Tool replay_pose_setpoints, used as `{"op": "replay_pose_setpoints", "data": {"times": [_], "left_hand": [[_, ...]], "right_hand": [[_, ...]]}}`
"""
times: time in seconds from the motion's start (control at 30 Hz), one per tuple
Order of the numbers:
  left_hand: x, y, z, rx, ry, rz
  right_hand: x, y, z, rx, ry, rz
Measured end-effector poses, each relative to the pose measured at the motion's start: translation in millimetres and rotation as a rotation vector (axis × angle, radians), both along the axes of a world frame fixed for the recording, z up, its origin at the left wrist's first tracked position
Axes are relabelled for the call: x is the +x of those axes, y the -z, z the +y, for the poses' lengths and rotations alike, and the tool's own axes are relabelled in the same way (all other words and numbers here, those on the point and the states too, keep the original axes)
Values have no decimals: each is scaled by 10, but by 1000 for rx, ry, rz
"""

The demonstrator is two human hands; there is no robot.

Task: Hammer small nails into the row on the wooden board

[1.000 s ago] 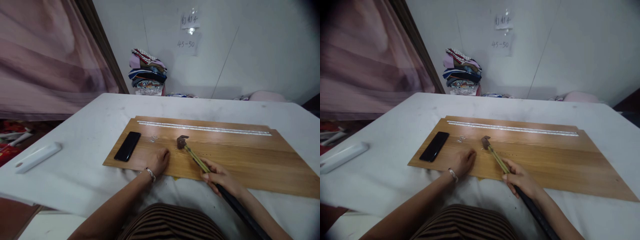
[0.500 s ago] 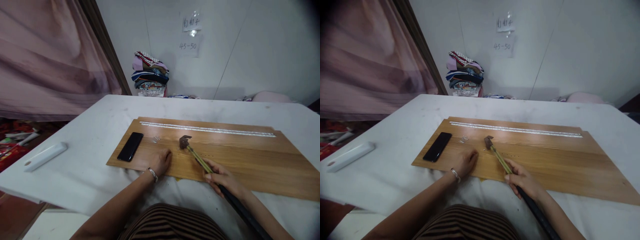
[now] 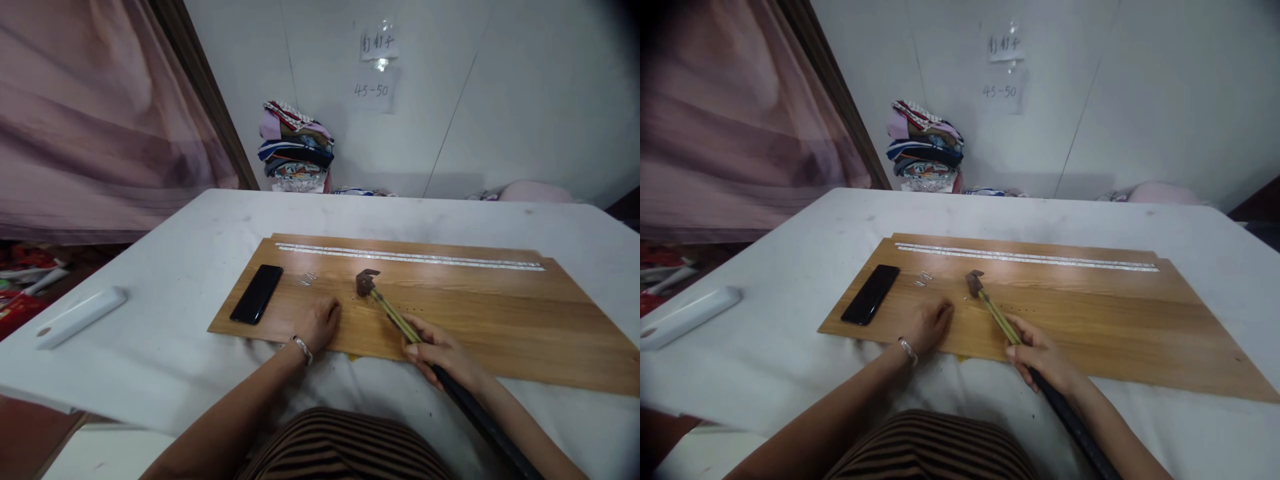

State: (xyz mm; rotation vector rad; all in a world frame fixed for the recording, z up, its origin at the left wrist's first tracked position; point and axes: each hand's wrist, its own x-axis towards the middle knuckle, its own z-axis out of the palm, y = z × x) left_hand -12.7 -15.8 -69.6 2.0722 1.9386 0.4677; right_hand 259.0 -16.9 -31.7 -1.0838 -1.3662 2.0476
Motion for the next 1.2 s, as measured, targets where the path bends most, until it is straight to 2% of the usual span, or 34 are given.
{"op": "replay_pose_setpoints", "data": {"times": [0.2,0.47,0.63,1.0,1.2], "left_hand": [[7,-12,-13,13,2,-10],[12,-11,-9,0,-13,2],[19,-49,-17,-15,-23,12],[12,-28,-2,-21,-14,17],[17,-46,-7,-16,-8,37]], "right_hand": [[18,-86,-27,-8,-20,-17],[-19,-20,-14,-2,-24,14],[-3,-52,-28,11,11,14],[-39,-36,-33,-9,-18,1],[-14,-83,-34,5,-11,1]]}}
